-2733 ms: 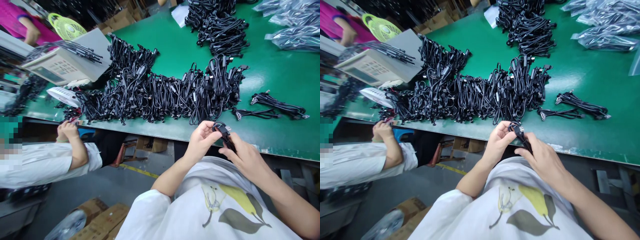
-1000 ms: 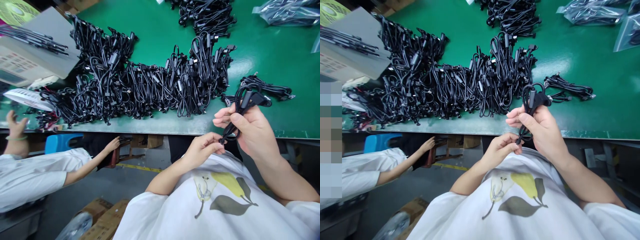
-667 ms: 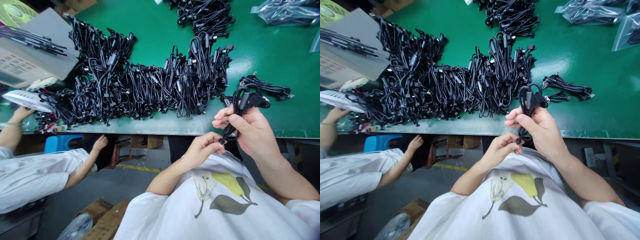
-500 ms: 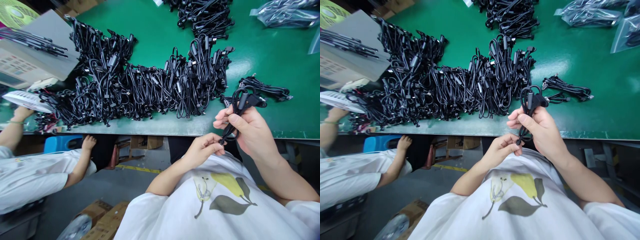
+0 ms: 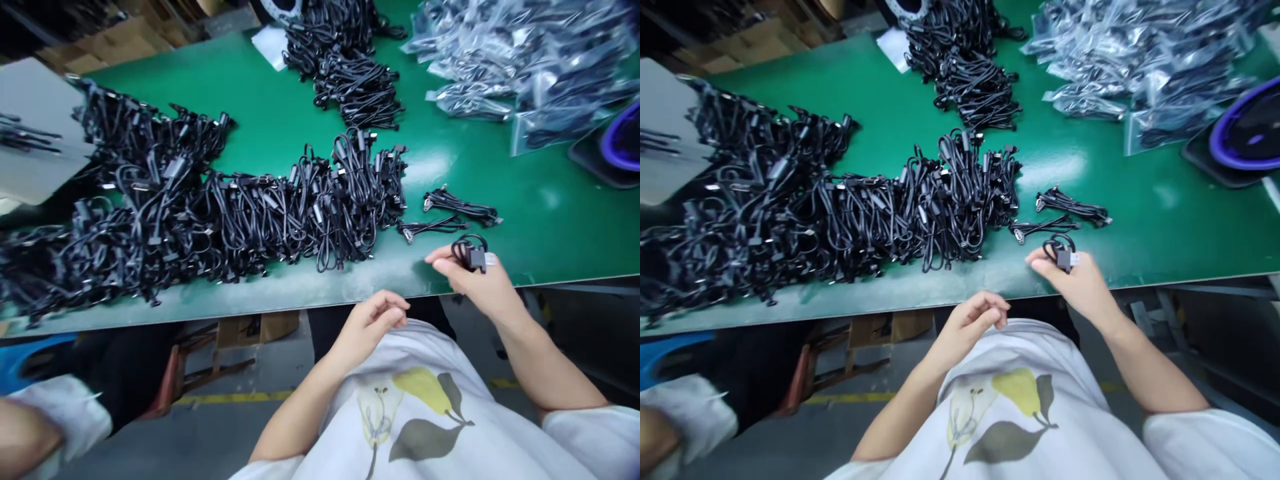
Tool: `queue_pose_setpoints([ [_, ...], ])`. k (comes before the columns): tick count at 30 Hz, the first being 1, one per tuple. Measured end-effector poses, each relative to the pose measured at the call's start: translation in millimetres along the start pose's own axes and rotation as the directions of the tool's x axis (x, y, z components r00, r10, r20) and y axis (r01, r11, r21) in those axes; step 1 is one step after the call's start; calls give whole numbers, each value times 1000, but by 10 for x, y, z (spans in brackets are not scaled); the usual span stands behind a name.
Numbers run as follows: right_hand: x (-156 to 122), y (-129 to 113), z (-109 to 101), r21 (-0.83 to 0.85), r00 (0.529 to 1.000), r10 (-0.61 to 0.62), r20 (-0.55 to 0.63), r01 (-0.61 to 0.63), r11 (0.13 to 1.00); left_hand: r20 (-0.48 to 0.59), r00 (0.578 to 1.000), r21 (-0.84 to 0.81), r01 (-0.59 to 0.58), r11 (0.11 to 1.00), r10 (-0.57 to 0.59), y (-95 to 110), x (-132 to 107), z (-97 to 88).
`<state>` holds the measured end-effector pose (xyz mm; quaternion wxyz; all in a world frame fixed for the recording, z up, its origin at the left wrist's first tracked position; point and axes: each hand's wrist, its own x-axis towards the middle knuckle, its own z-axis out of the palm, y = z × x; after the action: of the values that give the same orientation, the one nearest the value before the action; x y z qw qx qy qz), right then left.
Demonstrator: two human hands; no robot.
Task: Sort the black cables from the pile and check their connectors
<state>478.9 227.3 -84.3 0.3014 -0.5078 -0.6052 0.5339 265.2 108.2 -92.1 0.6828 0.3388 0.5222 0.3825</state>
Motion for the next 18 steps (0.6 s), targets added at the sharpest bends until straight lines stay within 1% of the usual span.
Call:
queue_pose_setpoints([
  [1, 58, 56, -148, -245, 981, -127, -145, 89, 965, -14, 1000, 5, 0, 1000, 0, 0, 16, -8],
  [2, 139, 110, -291, -462, 934, -268, -236, 135, 876, -21, 1000, 8, -1, 1000, 1, 0, 35, -6],
  [3, 240, 162, -419, -633, 892, -377, -251, 143, 761, -18, 1000, 12, -2, 1000, 2, 2, 57, 5],
  [4, 354, 214, -524, -700, 883, -411, -227, 145, 699, -6, 1000, 19, -3, 1000, 3, 3, 78, 25],
  [5, 472, 265, -599, -727, 894, -412, -178, 162, 667, 14, 1000, 30, -5, 1000, 4, 5, 97, 51],
  [6, 583, 314, -645, -742, 906, -403, -128, 181, 645, 39, 999, 46, -6, 999, 5, 5, 113, 79],
  [7, 679, 356, -667, -743, 917, -388, -95, 194, 641, 63, 998, 65, -10, 998, 6, 4, 125, 104],
  [8, 752, 389, -674, -744, 921, -382, -81, 199, 638, 83, 996, 88, -16, 996, 8, 0, 133, 123],
  [10, 822, 420, -678, -741, 912, -391, -123, 178, 648, 95, 995, 123, -25, 992, 13, -14, 136, 137],
  [11, 820, 415, -687, -729, 898, -403, -176, 156, 666, 86, 996, 131, -28, 991, 16, -23, 135, 134],
  [13, 751, 367, -720, -678, 867, -415, -277, 130, 724, 49, 999, 116, -19, 993, 13, -36, 137, 122],
  [15, 613, 281, -724, -601, 860, -402, -315, 147, 786, -2, 1000, 49, -15, 999, 16, -30, 155, 122],
  [17, 420, 181, -637, -520, 888, -371, -274, 188, 833, -73, 996, -59, -56, 997, 52, -1, 192, 144],
  [18, 311, 135, -553, -466, 913, -336, -230, 199, 862, -121, 989, -118, -103, 988, 89, 20, 216, 158],
])
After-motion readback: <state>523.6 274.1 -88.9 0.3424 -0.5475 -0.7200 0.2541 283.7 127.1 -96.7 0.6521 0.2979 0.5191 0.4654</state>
